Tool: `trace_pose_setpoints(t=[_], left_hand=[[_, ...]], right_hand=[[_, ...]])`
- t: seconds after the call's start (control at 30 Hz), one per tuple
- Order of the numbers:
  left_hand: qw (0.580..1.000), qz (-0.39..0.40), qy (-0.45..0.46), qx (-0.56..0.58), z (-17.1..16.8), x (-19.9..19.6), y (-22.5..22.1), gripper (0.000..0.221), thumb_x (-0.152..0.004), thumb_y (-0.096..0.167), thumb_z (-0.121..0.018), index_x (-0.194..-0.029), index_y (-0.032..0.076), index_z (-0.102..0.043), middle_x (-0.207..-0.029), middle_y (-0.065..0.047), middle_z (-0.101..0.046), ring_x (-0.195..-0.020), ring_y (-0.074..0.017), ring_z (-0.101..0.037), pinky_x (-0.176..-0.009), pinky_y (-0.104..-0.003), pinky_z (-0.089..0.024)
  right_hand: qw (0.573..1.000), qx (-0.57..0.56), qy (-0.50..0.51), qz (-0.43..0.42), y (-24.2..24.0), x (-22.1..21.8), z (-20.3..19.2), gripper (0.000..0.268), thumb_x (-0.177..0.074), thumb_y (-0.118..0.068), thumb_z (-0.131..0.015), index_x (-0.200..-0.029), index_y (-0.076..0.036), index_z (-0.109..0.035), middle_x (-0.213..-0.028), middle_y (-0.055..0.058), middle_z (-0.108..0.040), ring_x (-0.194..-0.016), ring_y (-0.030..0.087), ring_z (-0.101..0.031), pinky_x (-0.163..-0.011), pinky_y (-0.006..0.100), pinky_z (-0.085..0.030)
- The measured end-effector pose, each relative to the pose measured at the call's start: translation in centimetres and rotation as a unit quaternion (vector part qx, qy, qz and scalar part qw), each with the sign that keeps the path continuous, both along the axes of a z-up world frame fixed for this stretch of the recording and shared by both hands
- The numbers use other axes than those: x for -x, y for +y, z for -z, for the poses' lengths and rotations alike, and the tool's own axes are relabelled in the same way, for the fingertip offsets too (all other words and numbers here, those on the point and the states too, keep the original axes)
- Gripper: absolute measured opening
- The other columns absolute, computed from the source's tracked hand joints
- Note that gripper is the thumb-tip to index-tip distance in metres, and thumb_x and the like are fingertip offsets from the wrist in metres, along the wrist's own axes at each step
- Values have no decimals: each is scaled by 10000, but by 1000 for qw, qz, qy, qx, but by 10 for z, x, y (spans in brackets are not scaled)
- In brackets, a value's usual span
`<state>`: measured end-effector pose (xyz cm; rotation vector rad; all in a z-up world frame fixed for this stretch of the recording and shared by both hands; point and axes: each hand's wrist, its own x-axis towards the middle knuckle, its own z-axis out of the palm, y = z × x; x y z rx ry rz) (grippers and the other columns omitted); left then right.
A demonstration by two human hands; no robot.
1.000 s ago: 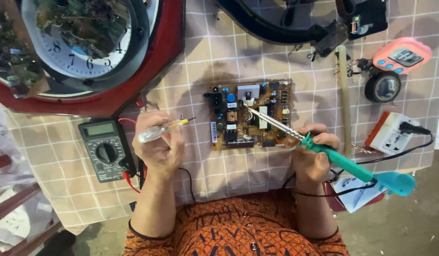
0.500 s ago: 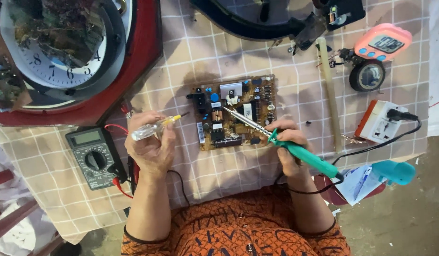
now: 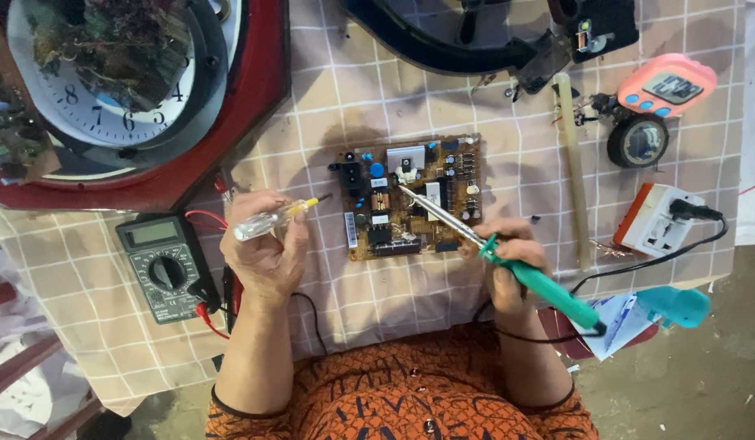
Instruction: Using a soldering iron to repair or assemble components on a circuit board while testing connections with a multimeter.
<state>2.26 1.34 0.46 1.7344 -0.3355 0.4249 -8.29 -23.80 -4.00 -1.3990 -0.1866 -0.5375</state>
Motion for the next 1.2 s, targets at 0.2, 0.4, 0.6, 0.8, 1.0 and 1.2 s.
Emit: trace_pose_setpoints(t=[0.2,0.4,0.6,0.8,1.0,1.2], left_hand=[[1000,1,0,3,1,-1,-1,181,-739,1,-650,-816,-65,-500,-733,-176,-512,-641,-260,-542,-608,-319,-459],[1000,4,-8,-21,-1,-1,0,172,-745,-7,-643,-824,-63,-501,-739,-177,-517,-647,-268,-542,-609,-338,-459],[1000,7,-7,-24,-2,-2,-1,174,-758,12,-633,-840,-65,-499,-736,-175,-510,-649,-264,-533,-613,-332,-458],[1000,10,2,-17,-2,-1,0,170,-755,-2,-631,-841,-53,-493,-748,-166,-510,-668,-258,-532,-625,-336,-456],[1000,11,-7,-28,1,-1,1,169,-757,6,-635,-832,-58,-498,-748,-169,-511,-674,-267,-537,-641,-333,-456],[999,2,2,-33,3,1,1,186,-754,34,-653,-826,-48,-503,-754,-160,-514,-688,-262,-543,-655,-332,-456]], right_hand=[[993,70,-54,74,10,-5,-14,235,-800,-242,-540,-734,-46,-428,-834,239,-517,-776,293,-544,-683,286,-459],[992,88,-48,72,19,-4,-16,217,-750,-194,-615,-713,-9,-506,-836,274,-549,-759,318,-575,-664,297,-479],[977,172,-126,18,17,2,5,59,-665,-70,-651,-661,-41,-600,-825,269,-564,-697,342,-571,-633,398,-507],[966,213,-145,4,14,3,9,34,-651,-56,-656,-670,-36,-635,-830,284,-567,-725,356,-587,-662,447,-516],[985,122,-107,63,13,16,37,104,-731,-69,-649,-696,11,-592,-813,295,-548,-737,375,-578,-651,387,-504],[998,19,-23,54,13,-3,-20,213,-820,-191,-574,-803,3,-488,-908,258,-493,-870,323,-554,-702,322,-528]])
